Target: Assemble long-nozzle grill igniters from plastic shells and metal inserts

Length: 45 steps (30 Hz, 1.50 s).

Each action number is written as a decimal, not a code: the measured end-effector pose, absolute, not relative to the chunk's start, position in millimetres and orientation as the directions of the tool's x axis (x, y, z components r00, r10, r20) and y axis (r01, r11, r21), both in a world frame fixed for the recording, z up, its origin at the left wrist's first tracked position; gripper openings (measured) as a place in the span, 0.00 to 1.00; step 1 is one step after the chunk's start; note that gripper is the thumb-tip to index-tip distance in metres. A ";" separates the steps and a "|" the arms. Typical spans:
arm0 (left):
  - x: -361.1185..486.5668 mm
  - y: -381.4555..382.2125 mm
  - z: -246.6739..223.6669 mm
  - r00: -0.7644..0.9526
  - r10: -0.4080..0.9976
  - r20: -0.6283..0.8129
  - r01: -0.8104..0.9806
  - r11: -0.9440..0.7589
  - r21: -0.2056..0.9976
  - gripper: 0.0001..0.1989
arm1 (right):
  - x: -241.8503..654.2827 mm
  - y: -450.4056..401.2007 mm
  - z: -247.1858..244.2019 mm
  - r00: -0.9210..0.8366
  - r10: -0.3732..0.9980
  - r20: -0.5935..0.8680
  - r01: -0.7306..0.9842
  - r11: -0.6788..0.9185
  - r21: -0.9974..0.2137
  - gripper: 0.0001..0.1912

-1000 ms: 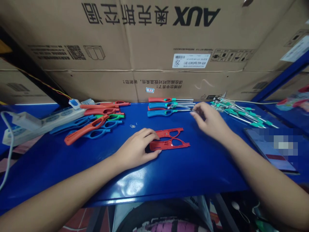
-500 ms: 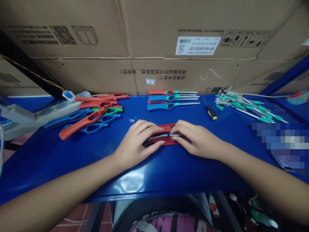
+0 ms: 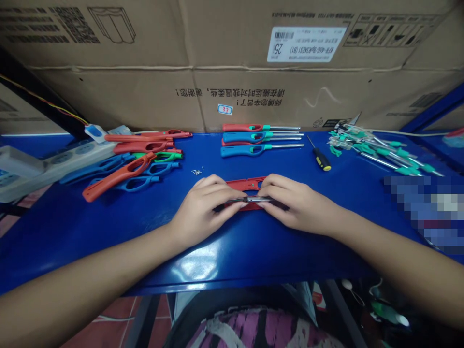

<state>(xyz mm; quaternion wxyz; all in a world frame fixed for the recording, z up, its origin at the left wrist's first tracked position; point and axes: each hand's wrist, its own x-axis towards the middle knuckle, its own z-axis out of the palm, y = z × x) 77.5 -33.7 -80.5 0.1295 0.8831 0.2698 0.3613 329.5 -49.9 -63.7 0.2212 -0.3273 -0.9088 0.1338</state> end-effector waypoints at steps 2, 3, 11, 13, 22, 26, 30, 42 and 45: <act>77.6 -33.4 -80.4 0.587 0.561 0.584 0.370 -0.827 0.423 0.06 | 330.3 -48.0 -63.8 -0.670 0.660 0.339 0.551 0.748 -0.370 0.07; 77.8 -33.4 -80.1 0.583 0.556 0.593 0.363 -0.831 0.423 0.06 | 330.7 -47.3 -63.7 -0.671 0.657 0.344 0.558 0.753 -0.348 0.07; 78.4 -35.1 -76.9 0.541 0.538 0.646 0.329 -0.843 0.426 0.07 | 332.4 -47.8 -64.1 -0.700 0.624 0.349 0.617 0.774 -0.146 0.11; 78.5 -35.0 -77.0 0.541 0.534 0.650 0.322 -0.846 0.426 0.07 | 332.9 -48.3 -64.3 -0.702 0.619 0.353 0.625 0.773 -0.110 0.12; 80.7 -34.6 -80.3 0.560 0.532 0.635 0.270 -0.842 0.467 0.06 | 331.5 -50.5 -62.6 -0.732 0.576 0.364 0.596 0.800 -0.066 0.13; 78.0 -34.2 -83.0 0.580 0.465 0.669 0.319 -0.885 0.338 0.06 | 330.2 -50.9 -64.1 -0.735 0.573 0.364 0.580 0.808 -0.101 0.13; 75.6 -36.1 -79.4 0.638 0.331 0.696 0.387 -0.918 0.082 0.08 | 329.0 -52.1 -64.8 -0.739 0.573 0.355 0.549 0.817 -0.175 0.14; 80.8 -42.0 -70.3 0.699 0.244 0.672 0.418 -0.902 -0.106 0.05 | 326.7 -55.9 -64.2 -0.750 0.582 0.315 0.557 0.812 -0.174 0.17; 80.9 -42.3 -70.8 0.696 0.238 0.677 0.417 -0.902 -0.111 0.04 | 325.8 -56.5 -63.6 -0.749 0.591 0.299 0.568 0.806 -0.168 0.18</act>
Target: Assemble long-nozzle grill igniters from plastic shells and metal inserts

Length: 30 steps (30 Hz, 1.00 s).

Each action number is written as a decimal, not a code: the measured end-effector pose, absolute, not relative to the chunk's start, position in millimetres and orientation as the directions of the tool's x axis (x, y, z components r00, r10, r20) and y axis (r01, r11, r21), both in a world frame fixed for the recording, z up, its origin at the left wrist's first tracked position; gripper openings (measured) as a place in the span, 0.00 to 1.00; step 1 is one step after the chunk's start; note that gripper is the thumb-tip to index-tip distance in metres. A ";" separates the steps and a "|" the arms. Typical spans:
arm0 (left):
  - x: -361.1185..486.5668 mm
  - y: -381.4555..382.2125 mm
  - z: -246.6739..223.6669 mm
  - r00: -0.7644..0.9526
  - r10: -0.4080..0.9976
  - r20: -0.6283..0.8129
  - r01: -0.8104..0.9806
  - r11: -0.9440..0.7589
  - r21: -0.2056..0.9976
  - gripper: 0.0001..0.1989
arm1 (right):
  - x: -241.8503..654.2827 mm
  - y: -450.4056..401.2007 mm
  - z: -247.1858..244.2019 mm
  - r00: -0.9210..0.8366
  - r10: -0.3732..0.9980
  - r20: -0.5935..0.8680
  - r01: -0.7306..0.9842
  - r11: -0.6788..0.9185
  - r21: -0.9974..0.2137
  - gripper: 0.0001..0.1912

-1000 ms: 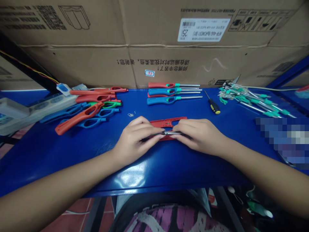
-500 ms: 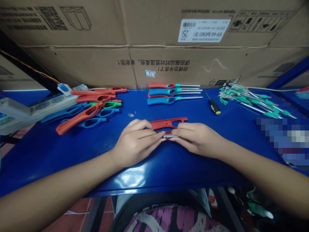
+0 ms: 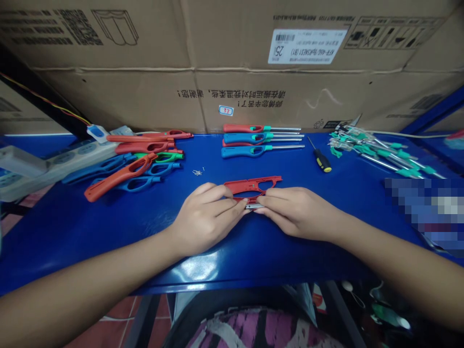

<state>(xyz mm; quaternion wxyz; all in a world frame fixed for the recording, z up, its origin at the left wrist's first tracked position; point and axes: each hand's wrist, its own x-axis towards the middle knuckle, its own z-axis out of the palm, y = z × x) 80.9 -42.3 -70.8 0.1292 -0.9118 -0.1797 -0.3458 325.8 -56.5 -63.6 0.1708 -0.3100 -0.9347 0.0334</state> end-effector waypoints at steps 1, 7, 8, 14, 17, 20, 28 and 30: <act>80.7 -42.6 -71.1 0.694 0.237 0.680 0.416 -0.903 -0.110 0.04 | 325.6 -56.8 -63.4 -0.748 0.594 0.295 0.573 0.803 -0.164 0.18; 80.5 -42.9 -78.5 0.637 0.424 0.644 0.404 -0.895 0.190 0.08 | 324.4 -59.0 -59.3 -0.697 0.662 0.274 0.629 0.749 -0.210 0.15; 81.1 -42.4 -80.1 0.619 0.483 0.619 0.386 -0.874 0.296 0.09 | 324.3 -59.3 -57.7 -0.680 0.682 0.270 0.644 0.731 -0.223 0.15; 83.5 -40.1 -82.5 0.550 0.688 0.473 0.325 -0.698 0.637 0.20 | 328.4 -55.7 -48.6 -0.539 0.796 0.275 0.749 0.602 -0.276 0.25; 82.0 -38.9 -79.9 0.565 0.708 0.424 0.325 -0.663 0.675 0.20 | 333.3 -50.3 -46.1 -0.449 0.854 0.263 0.787 0.517 -0.337 0.27; 80.3 -37.0 -78.0 0.572 0.714 0.404 0.329 -0.651 0.684 0.17 | 338.3 -45.0 -45.3 -0.388 0.885 0.258 0.819 0.459 -0.344 0.28; 78.5 -34.3 -79.7 0.650 0.646 0.400 0.372 -0.729 0.574 0.17 | 348.7 -37.2 -43.1 -0.370 0.898 0.238 0.828 0.435 -0.353 0.27; 78.5 -33.7 -80.6 0.655 0.636 0.407 0.387 -0.746 0.542 0.19 | 352.0 -35.0 -43.1 -0.386 0.889 0.247 0.823 0.453 -0.342 0.26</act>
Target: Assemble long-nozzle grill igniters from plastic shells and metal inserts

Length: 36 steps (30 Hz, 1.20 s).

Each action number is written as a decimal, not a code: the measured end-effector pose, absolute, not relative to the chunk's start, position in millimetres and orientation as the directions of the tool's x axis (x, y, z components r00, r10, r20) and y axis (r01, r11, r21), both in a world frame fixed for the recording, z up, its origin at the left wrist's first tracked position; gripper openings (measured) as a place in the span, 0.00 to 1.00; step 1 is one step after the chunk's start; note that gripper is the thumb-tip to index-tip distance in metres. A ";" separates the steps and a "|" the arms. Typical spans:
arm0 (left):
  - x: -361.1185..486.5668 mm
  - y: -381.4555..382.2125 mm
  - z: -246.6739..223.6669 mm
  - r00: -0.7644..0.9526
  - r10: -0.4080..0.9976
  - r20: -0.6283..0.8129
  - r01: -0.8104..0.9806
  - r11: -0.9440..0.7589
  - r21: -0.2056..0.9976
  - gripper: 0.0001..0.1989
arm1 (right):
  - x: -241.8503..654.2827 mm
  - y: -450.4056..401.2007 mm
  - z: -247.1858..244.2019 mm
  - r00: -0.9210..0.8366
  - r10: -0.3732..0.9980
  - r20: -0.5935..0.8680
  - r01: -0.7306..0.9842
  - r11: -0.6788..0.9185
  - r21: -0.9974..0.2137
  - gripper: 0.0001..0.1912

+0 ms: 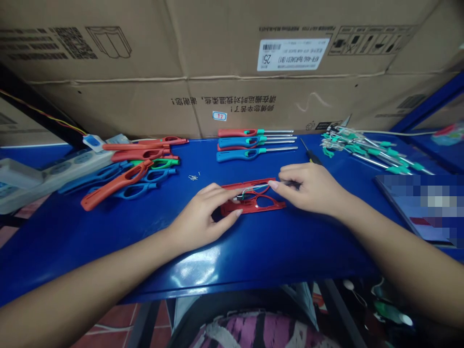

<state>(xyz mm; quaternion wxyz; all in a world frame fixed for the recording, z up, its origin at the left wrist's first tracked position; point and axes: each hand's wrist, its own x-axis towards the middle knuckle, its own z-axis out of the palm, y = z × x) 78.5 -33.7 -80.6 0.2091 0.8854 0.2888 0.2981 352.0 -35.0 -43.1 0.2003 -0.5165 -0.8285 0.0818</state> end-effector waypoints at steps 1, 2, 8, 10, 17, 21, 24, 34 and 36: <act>78.5 -33.2 -81.2 0.656 0.635 0.407 0.396 -0.749 0.532 0.19 | 353.9 -33.7 -43.3 -0.399 0.881 0.253 0.819 0.466 -0.333 0.26; 78.6 -32.7 -81.8 0.658 0.638 0.400 0.408 -0.749 0.522 0.19 | 356.1 -32.4 -43.5 -0.412 0.874 0.258 0.817 0.480 -0.320 0.26; 76.4 -30.7 -83.1 0.689 0.667 0.283 0.526 -0.729 0.437 0.19 | 367.4 -27.4 -40.8 -0.492 0.827 0.271 0.795 0.554 -0.247 0.24; 74.3 -30.4 -80.9 0.700 0.665 0.259 0.542 -0.731 0.414 0.18 | 370.2 -27.0 -38.8 -0.503 0.818 0.280 0.795 0.565 -0.223 0.24; 69.4 -31.3 -71.5 0.747 0.625 0.225 0.547 -0.771 0.326 0.13 | 374.5 -25.0 -38.0 -0.550 0.808 0.209 0.792 0.584 -0.175 0.24; 69.6 -32.8 -70.3 0.753 0.620 0.220 0.543 -0.774 0.326 0.13 | 370.9 -25.1 -39.9 -0.574 0.796 0.191 0.774 0.604 -0.191 0.22; 69.0 -33.1 -69.4 0.755 0.622 0.208 0.546 -0.772 0.325 0.13 | 368.8 -26.5 -40.1 -0.589 0.783 0.200 0.761 0.621 -0.188 0.22; 66.9 -32.5 -67.2 0.778 0.605 0.167 0.541 -0.782 0.310 0.13 | 370.1 -26.0 -45.7 -0.681 0.717 0.152 0.717 0.694 -0.060 0.21; 66.9 -32.7 -67.3 0.778 0.606 0.167 0.542 -0.782 0.309 0.14 | 368.8 -25.8 -46.5 -0.686 0.718 0.117 0.716 0.695 -0.064 0.20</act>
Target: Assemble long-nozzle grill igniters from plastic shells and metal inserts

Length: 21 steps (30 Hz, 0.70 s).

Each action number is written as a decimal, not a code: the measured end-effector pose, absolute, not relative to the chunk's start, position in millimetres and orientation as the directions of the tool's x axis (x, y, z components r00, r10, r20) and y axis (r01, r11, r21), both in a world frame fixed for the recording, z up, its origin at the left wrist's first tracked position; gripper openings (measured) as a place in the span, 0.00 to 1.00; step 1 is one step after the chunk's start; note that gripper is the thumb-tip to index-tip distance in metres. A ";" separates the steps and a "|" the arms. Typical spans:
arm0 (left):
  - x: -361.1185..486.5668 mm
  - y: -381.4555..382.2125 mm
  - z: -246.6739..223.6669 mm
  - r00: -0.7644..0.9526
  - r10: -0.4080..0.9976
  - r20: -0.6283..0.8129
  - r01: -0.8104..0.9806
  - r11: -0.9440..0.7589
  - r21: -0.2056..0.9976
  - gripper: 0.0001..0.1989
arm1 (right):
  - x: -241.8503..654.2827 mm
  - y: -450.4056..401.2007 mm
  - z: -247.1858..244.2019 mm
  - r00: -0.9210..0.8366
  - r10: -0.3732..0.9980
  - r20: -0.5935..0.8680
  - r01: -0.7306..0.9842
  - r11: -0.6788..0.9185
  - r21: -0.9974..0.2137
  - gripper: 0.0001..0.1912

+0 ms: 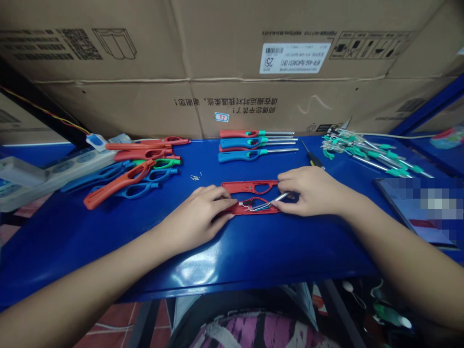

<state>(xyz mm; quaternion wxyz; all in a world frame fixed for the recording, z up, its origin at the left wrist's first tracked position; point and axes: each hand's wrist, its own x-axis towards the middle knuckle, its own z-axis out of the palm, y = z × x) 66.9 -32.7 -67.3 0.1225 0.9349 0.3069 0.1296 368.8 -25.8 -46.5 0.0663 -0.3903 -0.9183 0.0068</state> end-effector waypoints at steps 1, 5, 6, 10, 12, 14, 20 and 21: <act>66.9 -32.9 -67.3 0.776 0.607 0.171 0.543 -0.781 0.309 0.15 | 368.0 -25.9 -46.4 -0.686 0.721 0.097 0.718 0.693 -0.071 0.20; 67.1 -33.9 -66.6 0.785 0.594 0.178 0.534 -0.794 0.292 0.19 | 366.1 -27.6 -44.7 -0.680 0.732 0.037 0.725 0.679 -0.113 0.18; 67.0 -34.1 -66.3 0.792 0.584 0.175 0.529 -0.801 0.281 0.19 | 366.0 -28.0 -44.4 -0.679 0.733 0.035 0.725 0.677 -0.124 0.18; 66.7 -34.7 -65.8 0.813 0.560 0.157 0.518 -0.820 0.243 0.18 | 366.4 -28.4 -43.8 -0.676 0.736 0.034 0.724 0.672 -0.156 0.17; 66.8 -34.9 -66.0 0.817 0.557 0.152 0.519 -0.824 0.230 0.18 | 366.4 -28.2 -43.4 -0.669 0.743 0.029 0.732 0.664 -0.153 0.17; 67.1 -35.1 -66.3 0.817 0.557 0.150 0.522 -0.824 0.219 0.18 | 366.4 -28.1 -42.8 -0.659 0.752 0.021 0.742 0.654 -0.145 0.18; 67.2 -35.7 -66.5 0.819 0.555 0.143 0.525 -0.827 0.201 0.19 | 367.1 -28.6 -41.3 -0.657 0.753 -0.007 0.743 0.647 -0.173 0.18; 67.3 -35.8 -66.3 0.819 0.555 0.144 0.525 -0.827 0.201 0.19 | 367.3 -28.7 -41.3 -0.660 0.751 -0.005 0.739 0.648 -0.183 0.19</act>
